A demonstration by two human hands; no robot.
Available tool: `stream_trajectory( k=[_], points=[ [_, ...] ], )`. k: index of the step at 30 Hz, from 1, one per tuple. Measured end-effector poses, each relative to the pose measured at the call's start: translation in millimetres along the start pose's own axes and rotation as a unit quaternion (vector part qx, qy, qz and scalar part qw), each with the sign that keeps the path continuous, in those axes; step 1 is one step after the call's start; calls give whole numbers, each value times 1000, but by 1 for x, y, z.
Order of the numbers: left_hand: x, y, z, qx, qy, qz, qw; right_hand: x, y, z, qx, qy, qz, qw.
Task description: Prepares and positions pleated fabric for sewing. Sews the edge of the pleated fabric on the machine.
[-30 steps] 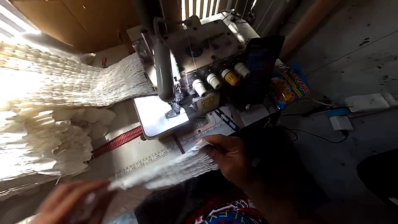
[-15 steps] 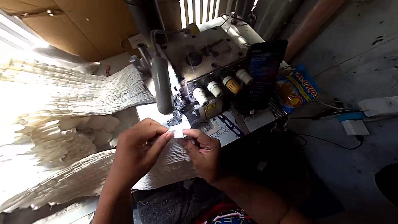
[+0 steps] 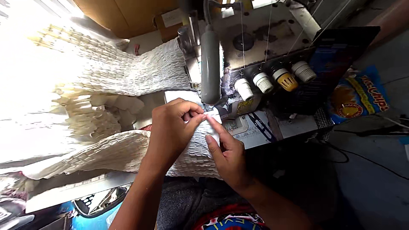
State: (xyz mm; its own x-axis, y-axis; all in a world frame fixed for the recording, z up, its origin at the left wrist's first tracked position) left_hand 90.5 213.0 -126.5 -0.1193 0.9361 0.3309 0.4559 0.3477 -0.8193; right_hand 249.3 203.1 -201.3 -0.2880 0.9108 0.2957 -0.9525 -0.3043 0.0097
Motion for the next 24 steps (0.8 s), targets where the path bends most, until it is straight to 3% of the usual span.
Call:
stream_trajectory(
  k=[3,7,14,24],
  points=[
    [-17,5,-18,97,13,-32,995,-5,-1,8,-9,49,21,999],
    [-61,24,-39,182,28,-50,982,-12,-6,12,-8,49,32,998],
    [-54,32,-15,157,34,-77,984,-1,-1,5,6,40,31,999],
    [-51,31,-16,191,29,-71,979,-1,0,5,-16,33,18,999]
  ],
)
Point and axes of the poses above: each hand's wrist, its own x-axis towards the middle knuckle, its own y-axis out of the palm, z = x × y, the point moved 4 cm from there along x, towards the middle knuckle, and after that the axes turned 8 degrees about x, right-handed, at the moved point
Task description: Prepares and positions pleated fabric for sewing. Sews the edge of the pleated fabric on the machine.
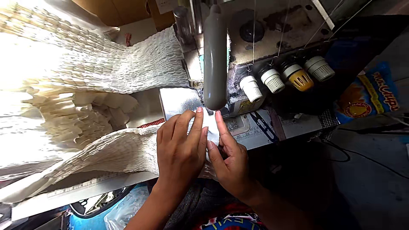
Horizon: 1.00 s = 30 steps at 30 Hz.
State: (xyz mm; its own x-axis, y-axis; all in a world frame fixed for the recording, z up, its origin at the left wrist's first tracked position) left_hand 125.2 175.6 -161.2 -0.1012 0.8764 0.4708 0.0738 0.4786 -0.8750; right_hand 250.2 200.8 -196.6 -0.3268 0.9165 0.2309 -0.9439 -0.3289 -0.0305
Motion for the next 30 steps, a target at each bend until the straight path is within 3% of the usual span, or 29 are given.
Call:
stream_trajectory(
  k=[7,9,13,15,19,23,27,30],
  points=[
    [-1,-3,14,-58,31,32,997,-2,4,-5,5,6,-19,1000],
    [-9,-15,38,-78,-6,58,995,-4,4,-7,66,43,-27,997],
    [-35,-26,104,21,-103,105,989,-14,3,-7,223,144,-19,964],
    [-40,-37,120,28,-76,113,990,-19,5,-9,223,175,5,959],
    [-13,-87,130,76,-23,54,995,-21,16,-16,223,165,39,960],
    [36,-59,100,41,38,77,995,-28,36,-30,240,177,19,954],
    [15,-30,27,-112,143,4,983,-41,35,-29,213,177,34,960],
    [8,-9,10,-138,186,12,973,-46,33,-26,215,156,35,964]
  ],
)
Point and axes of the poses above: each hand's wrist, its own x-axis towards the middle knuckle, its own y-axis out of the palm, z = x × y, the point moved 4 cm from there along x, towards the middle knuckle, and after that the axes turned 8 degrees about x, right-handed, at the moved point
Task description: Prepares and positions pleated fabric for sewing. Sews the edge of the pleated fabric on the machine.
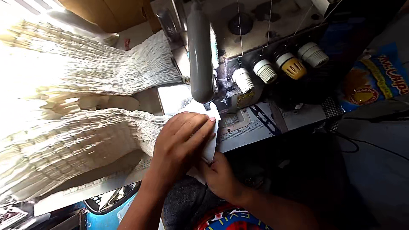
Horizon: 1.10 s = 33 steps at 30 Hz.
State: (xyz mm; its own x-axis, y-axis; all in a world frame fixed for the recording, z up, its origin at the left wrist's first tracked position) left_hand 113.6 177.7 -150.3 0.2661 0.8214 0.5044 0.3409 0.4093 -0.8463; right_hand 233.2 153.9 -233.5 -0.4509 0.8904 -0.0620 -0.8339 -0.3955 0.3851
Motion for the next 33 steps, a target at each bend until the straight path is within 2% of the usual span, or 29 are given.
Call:
stream_trajectory(
  k=[5,11,25,28,33],
  points=[
    [3,1,5,15,8,-14,1000,12,-4,12,2,-16,4,1000],
    [0,2,6,13,22,-26,999,25,-9,18,-66,-50,14,996],
    [4,-1,8,-7,30,-11,999,26,-11,25,-143,-101,-38,984],
    [4,-1,8,-6,32,-13,999,23,-9,26,-127,-99,-30,987],
    [4,-4,8,-6,41,1,999,20,0,22,13,-17,3,1000]
  ],
)
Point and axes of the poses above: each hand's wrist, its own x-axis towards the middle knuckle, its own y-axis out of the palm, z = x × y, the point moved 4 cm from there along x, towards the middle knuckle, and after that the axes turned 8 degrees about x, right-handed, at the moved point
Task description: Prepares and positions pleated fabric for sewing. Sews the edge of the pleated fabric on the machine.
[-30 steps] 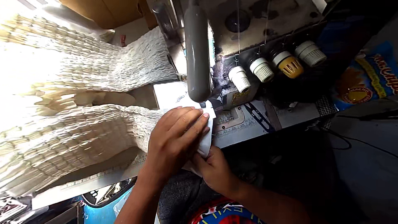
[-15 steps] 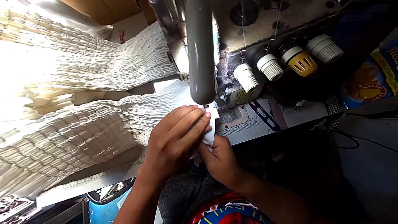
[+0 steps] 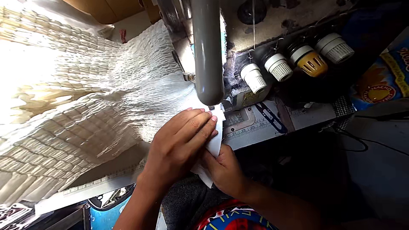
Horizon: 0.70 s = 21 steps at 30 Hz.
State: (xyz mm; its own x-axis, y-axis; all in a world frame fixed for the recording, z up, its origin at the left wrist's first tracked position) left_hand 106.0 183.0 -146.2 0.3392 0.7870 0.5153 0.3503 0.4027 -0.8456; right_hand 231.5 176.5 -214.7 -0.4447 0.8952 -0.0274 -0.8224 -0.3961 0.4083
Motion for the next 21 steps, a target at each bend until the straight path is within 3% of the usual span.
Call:
stream_trajectory(
  k=[6,21],
  points=[
    [0,0,0,-8,10,2,1000,0,1,1,120,19,-30,992],
    [1,0,-1,-3,16,15,1000,0,-1,2,233,61,-35,970]
  ],
)
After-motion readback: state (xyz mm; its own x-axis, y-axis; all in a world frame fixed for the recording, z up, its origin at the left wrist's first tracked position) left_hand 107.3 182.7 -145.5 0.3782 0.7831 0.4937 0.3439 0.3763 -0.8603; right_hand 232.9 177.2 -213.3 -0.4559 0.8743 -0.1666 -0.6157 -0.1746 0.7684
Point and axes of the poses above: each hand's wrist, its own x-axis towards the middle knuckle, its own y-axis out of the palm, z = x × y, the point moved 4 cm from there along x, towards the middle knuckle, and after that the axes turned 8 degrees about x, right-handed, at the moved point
